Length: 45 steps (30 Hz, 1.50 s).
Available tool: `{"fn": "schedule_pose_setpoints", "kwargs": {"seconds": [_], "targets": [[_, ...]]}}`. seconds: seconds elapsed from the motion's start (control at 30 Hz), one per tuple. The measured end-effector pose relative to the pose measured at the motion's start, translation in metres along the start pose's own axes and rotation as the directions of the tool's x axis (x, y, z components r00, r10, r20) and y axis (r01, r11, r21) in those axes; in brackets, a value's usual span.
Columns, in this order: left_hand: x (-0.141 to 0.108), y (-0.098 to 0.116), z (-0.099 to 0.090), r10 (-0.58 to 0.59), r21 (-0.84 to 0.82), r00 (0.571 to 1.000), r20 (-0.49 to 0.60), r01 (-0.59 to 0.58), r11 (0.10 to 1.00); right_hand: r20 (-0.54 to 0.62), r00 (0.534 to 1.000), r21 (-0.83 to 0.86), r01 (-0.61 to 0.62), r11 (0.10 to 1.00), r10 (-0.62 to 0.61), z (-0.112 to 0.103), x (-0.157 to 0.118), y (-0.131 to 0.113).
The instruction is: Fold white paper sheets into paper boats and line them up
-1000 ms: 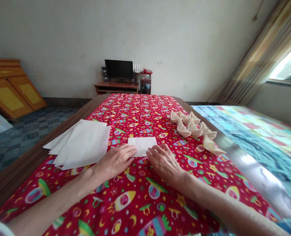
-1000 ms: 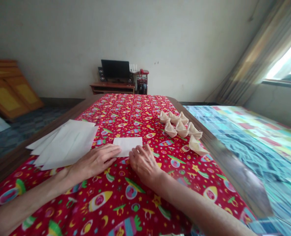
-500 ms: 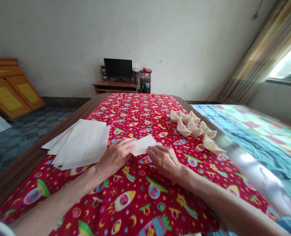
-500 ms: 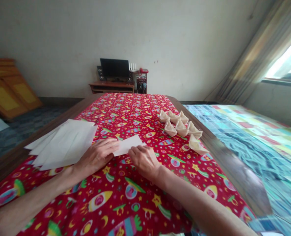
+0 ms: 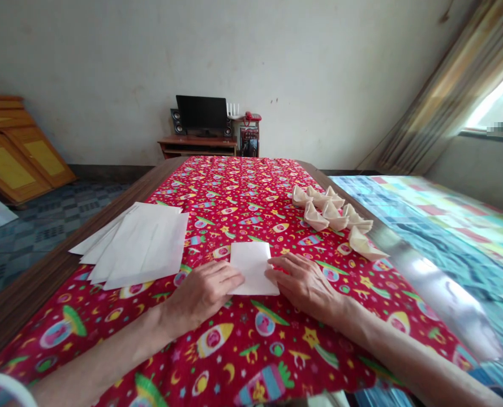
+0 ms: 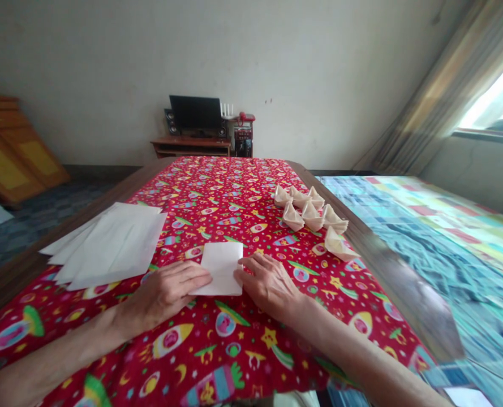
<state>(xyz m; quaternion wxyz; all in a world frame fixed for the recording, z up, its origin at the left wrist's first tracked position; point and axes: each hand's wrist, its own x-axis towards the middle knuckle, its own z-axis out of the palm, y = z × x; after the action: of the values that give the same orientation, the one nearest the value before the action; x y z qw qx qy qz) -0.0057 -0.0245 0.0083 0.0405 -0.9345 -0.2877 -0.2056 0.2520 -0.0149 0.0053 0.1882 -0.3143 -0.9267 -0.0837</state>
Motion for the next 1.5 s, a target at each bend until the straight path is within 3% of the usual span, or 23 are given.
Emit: {"fn": "schedule_pose_setpoints", "kwargs": {"seconds": [0.13, 0.27, 0.33, 0.47, 0.67, 0.9, 1.0, 1.07, 1.13, 1.23, 1.33, 1.5], "targets": [[-0.003, -0.011, 0.011, -0.082, -0.133, 0.995, -0.057, 0.074, 0.988, 0.003, 0.999, 0.149, -0.042, 0.988, 0.042, 0.003, 0.0, -0.001], [0.0, -0.022, 0.019, -0.201, -0.313, 0.973, -0.11, 0.158, 0.937, 0.034, 0.962, 0.409, -0.261, 0.875, 0.271, 0.007, 0.005, 0.001], [0.003, -0.025, 0.021, -0.284, -0.369, 0.954, -0.099, 0.23, 0.901, 0.087, 0.928, 0.447, -0.362, 0.818, 0.363, 0.007, 0.009, 0.003], [0.009, -0.03, 0.023, -0.416, -0.346, 0.907, -0.068, 0.369, 0.863, 0.137, 0.858, 0.343, -0.51, 0.789, 0.495, 0.011, 0.019, 0.006], [0.019, -0.031, 0.023, -0.496, -0.187, 0.868, -0.008, 0.486, 0.854, 0.189, 0.77, 0.114, -0.634, 0.765, 0.61, 0.013, 0.034, 0.006], [0.028, -0.027, 0.017, -0.543, -0.002, 0.839, 0.044, 0.543, 0.839, 0.204, 0.742, -0.063, -0.641, 0.765, 0.639, 0.009, 0.037, 0.001], [0.029, -0.029, 0.02, -0.569, 0.021, 0.822, -0.001, 0.569, 0.822, 0.228, 0.747, -0.06, -0.63, 0.775, 0.625, 0.007, 0.038, 0.0], [0.03, -0.028, 0.023, -0.532, 0.008, 0.842, -0.091, 0.534, 0.845, 0.235, 0.751, -0.056, -0.623, 0.78, 0.617, 0.007, 0.038, 0.001], [0.032, -0.025, 0.024, -0.402, -0.011, 0.904, -0.146, 0.405, 0.914, 0.224, 0.756, -0.059, -0.62, 0.783, 0.615, 0.009, 0.038, 0.002], [0.035, -0.017, 0.025, -0.132, -0.029, 0.989, -0.068, 0.13, 0.991, 0.196, 0.762, -0.069, -0.617, 0.784, 0.617, 0.013, 0.037, 0.003], [0.033, -0.007, 0.027, -0.021, -0.037, 0.999, 0.034, 0.022, 0.999, 0.189, 0.77, -0.079, -0.607, 0.791, 0.61, 0.014, 0.037, 0.002], [0.024, 0.0, 0.03, -0.063, -0.015, 0.989, 0.136, 0.065, 0.998, 0.172, 0.792, -0.144, -0.569, 0.81, 0.586, 0.009, 0.036, 0.0]]}}
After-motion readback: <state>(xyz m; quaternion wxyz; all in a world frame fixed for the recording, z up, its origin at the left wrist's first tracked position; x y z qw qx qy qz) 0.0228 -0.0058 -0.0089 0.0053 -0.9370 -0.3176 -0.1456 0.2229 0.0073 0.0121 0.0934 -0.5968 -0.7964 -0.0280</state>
